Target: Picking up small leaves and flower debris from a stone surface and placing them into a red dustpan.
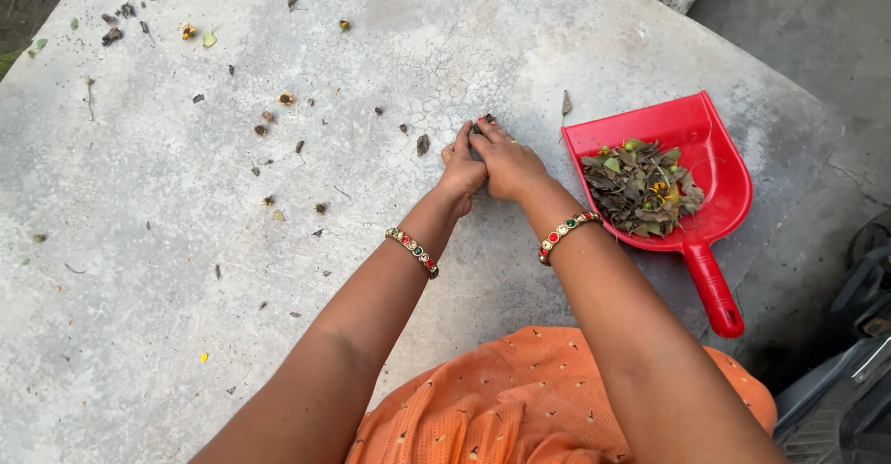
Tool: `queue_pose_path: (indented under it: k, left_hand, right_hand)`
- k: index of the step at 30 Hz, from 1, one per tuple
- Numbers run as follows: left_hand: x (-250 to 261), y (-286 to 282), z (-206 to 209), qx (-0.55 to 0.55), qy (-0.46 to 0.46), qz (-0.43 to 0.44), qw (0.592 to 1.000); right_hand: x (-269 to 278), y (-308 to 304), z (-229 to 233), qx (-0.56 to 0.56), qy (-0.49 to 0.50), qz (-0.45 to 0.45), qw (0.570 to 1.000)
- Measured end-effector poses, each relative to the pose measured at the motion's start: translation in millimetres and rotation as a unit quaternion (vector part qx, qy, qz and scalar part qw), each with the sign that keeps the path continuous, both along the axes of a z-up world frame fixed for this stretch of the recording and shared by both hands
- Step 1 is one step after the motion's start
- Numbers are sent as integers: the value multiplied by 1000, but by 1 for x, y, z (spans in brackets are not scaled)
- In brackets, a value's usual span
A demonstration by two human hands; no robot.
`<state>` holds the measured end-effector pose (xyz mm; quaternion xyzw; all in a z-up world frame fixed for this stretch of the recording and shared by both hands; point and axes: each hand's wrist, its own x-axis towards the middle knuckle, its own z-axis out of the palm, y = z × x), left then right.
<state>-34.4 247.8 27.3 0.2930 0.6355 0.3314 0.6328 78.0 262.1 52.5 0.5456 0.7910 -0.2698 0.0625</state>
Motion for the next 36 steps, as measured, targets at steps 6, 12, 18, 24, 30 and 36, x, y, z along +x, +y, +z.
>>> queue_pose_path:
  k: [6, 12, 18, 24, 30, 36]
  left_hand:
    - [0, 0, -11, 23, 21, -23, 999]
    - [-1, -12, -16, 47, 41, -59, 996]
    - [18, -62, -27, 216, 293, -87, 927]
    - [44, -97, -54, 294, 272, -36, 916]
    - [90, -94, -20, 230, -69, -48, 970]
    - [147, -90, 5, 238, -157, -99, 953]
  right_hand:
    - [1, -10, 6, -27, 10, -21, 999]
    - [11, -38, 0, -5, 89, -77, 993]
    - [28, -88, -13, 88, 93, -98, 987]
    - [42, -124, -5, 102, 118, -143, 977]
    - [74, -133, -9, 234, 213, -212, 925]
    - [124, -128, -24, 198, 358, -380, 830]
